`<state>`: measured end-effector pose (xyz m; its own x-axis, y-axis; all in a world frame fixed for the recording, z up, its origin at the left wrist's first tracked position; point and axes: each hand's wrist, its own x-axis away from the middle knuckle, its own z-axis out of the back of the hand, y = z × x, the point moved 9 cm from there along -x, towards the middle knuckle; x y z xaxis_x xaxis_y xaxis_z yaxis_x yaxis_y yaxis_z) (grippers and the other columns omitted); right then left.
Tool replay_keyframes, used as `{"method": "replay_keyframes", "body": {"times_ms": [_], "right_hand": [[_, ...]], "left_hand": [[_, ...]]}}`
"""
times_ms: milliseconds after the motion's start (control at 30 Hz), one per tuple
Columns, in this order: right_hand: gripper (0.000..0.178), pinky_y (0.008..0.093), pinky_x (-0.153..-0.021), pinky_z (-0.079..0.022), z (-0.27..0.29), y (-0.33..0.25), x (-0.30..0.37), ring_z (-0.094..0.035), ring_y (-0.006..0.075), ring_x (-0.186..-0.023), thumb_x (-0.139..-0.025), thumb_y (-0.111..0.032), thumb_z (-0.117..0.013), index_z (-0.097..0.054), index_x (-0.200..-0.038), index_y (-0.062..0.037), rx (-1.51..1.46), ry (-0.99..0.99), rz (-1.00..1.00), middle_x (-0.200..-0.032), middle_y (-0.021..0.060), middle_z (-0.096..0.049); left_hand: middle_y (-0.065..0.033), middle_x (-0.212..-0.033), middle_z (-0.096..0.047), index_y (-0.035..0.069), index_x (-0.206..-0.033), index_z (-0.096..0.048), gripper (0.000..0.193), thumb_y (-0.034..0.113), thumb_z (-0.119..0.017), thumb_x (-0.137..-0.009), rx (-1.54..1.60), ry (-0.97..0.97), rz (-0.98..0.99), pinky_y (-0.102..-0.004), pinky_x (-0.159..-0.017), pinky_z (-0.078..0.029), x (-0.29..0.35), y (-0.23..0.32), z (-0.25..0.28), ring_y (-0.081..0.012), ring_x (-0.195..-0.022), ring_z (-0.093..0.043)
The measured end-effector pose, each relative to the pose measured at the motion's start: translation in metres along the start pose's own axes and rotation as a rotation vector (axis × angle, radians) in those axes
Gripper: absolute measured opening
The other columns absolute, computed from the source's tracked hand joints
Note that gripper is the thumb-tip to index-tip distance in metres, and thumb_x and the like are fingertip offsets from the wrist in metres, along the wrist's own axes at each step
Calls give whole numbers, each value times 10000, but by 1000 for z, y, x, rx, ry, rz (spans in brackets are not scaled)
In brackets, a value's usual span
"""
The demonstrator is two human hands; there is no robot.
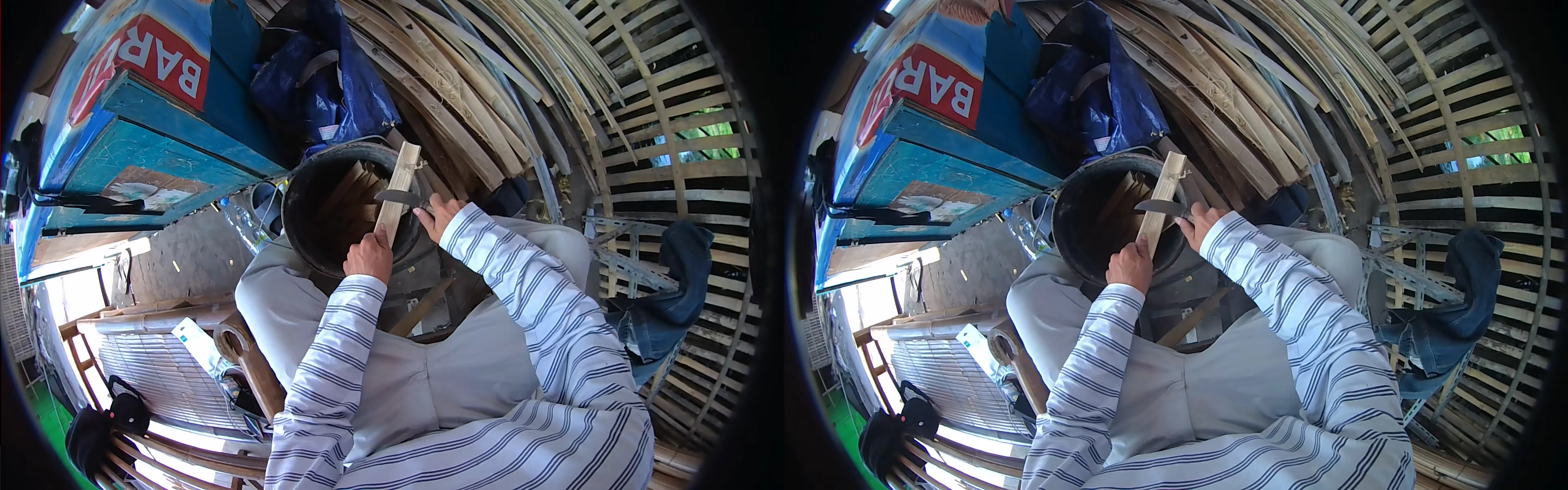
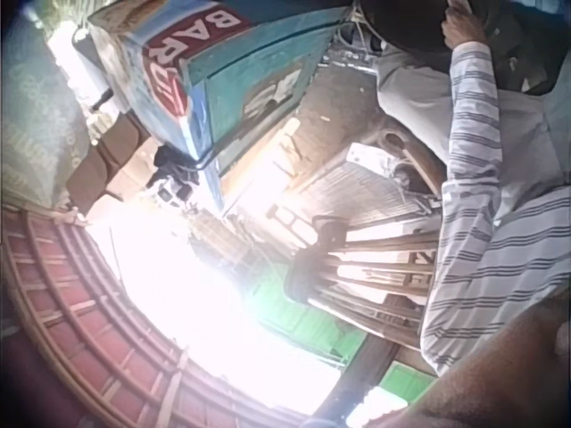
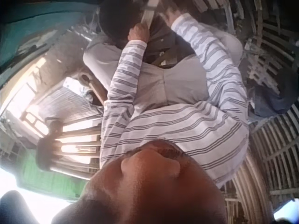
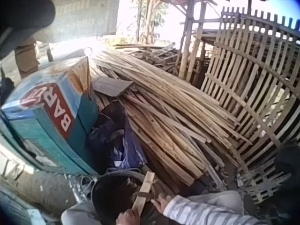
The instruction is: The person is using a knife to shave and thin out strips of wood or bamboo for furniture manufacturing.
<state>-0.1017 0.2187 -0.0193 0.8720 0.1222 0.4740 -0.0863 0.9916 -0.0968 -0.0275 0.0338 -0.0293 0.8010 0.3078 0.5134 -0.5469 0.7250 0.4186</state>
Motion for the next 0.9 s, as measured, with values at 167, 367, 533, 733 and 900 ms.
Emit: {"method": "replay_keyframes", "body": {"times_ms": [167, 367, 533, 733, 900], "right_hand": [[516, 487, -766, -530, 7, 36, -29, -658, 404, -893, -927, -529, -437, -567, -1036, -41, -105, 138, -208, -926, 253, -662], [569, 487, -764, -529, 20, 33, -30, -650, 413, -901, -934, -541, -419, -574, -1098, -19, -71, 204, -107, -953, 276, -654], [524, 503, -715, -534, 10, -14, -5, -664, 430, -774, -917, -521, -476, -569, -1067, -27, 39, 38, 98, -777, 256, -659], [523, 482, -734, -533, 9, -5, -13, -667, 401, -850, -926, -517, -453, -567, -1038, -19, -4, 46, 17, -912, 251, -667], [499, 511, -731, -526, 10, 29, -36, -665, 410, -861, -925, -493, -467, -564, -1035, -16, -158, 196, -130, -885, 264, -663]], "left_hand": [[-282, -918, -649, 36, -933, -674, 548, 480, -355, -973, 3, -6, -17, -537, -851, -475, -6, 14, -7, -470, -923, -613], [-283, -938, -648, 39, -945, -675, 569, 492, -332, -975, -5, -29, -8, -536, -866, -467, -1, 15, -3, -470, -937, -609], [-279, -940, -650, 35, -954, -670, 570, 495, -333, -974, -5, 4, -6, -537, -855, -468, -7, -1, -2, -466, -937, -610], [-273, -936, -652, 35, -961, -665, 565, 496, -340, -973, -16, -19, -11, -540, -857, -467, -7, 3, -6, -467, -920, -613], [-276, -931, -652, 35, -956, -671, 556, 487, -347, -973, -29, -7, -35, -536, -857, -469, -9, 6, -10, -467, -918, -614]]}}
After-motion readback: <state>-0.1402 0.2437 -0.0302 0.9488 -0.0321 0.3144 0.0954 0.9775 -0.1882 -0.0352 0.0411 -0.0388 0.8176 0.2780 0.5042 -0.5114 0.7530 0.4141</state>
